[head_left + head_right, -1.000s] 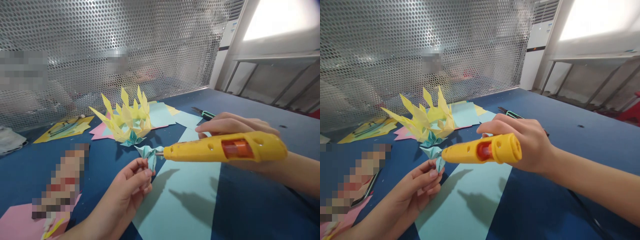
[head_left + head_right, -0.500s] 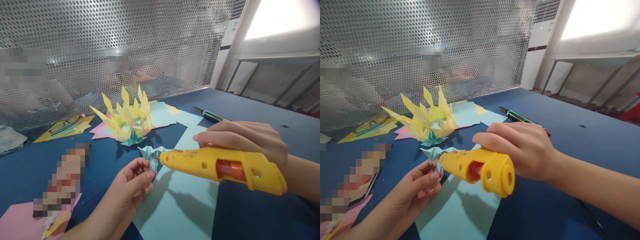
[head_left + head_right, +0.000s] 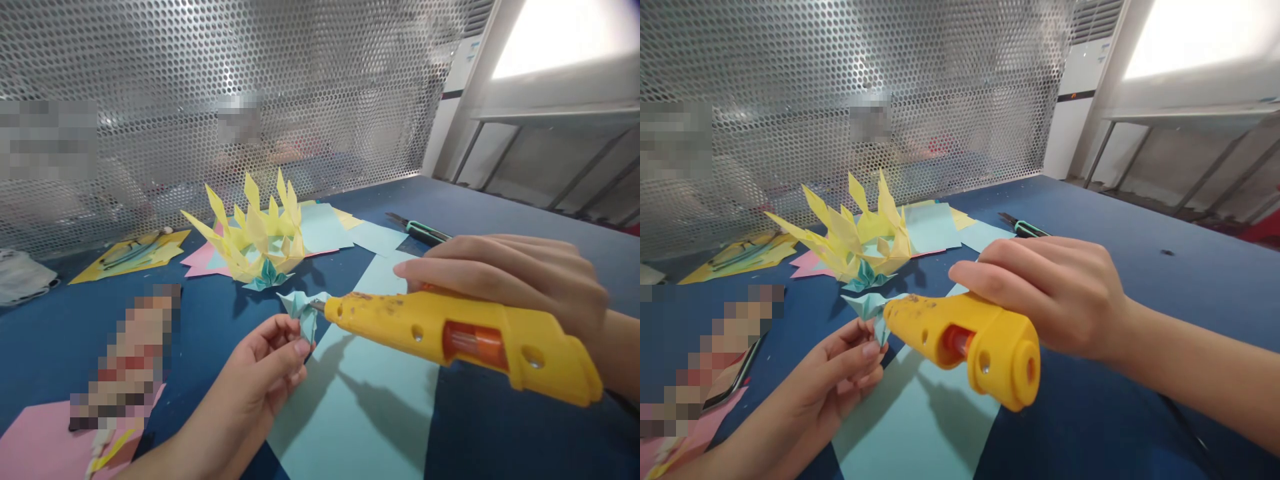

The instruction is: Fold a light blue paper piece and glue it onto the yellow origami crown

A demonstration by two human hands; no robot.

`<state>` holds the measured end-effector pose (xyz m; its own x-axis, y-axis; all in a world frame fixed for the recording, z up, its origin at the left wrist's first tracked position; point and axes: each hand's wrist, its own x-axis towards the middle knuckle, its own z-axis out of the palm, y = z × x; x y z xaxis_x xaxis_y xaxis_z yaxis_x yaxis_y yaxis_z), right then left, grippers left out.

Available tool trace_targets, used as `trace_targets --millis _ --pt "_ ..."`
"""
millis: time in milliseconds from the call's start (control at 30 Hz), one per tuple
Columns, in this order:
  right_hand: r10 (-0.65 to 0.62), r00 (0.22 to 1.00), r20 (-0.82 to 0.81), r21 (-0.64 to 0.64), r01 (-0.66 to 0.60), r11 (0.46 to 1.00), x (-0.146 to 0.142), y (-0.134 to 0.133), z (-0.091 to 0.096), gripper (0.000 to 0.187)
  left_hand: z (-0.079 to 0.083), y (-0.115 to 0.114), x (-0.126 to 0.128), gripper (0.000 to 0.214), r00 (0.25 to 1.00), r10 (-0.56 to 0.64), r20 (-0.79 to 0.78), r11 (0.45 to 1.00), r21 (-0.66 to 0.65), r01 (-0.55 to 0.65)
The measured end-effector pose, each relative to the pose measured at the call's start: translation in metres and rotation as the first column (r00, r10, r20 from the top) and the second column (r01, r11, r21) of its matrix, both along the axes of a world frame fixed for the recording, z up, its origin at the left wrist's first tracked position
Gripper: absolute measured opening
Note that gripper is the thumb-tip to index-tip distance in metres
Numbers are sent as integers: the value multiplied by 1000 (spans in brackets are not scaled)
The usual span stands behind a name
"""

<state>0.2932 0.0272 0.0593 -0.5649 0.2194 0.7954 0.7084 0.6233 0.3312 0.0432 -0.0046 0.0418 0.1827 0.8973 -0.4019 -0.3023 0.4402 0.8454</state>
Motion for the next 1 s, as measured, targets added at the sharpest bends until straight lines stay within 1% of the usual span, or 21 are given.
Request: trace_targets --millis 133,333,467,600,767,833,1000 --pt "-17 1000 -16 -1 17 1000 0 2 0 24 -2 2 -2 28 1000 -17 18 1000 -11 17" --pt "-47 995 -86 -85 39 996 -2 6 -1 26 1 -1 0 26 1000 -6 6 1000 -8 6" --pt "-57 994 -93 -143 43 989 -3 7 0 16 2 -1 0 24 1000 -6 19 1000 1 6" --pt "-90 993 -81 -118 80 990 -3 10 1 13 1 0 -2 24 999 -11 36 1000 -2 11" --pt "-73 994 -86 -96 64 993 0 14 1 18 2 0 -1 24 999 -12 39 1000 -12 13" --pt "-63 993 -96 -87 54 995 0 15 0 17 1 0 0 25 999 -8 41 1000 -15 8" --pt "-48 989 -138 -169 24 985 1 19 -1 7 -1 1 -2 25 999 -5 51 1000 -18 6"
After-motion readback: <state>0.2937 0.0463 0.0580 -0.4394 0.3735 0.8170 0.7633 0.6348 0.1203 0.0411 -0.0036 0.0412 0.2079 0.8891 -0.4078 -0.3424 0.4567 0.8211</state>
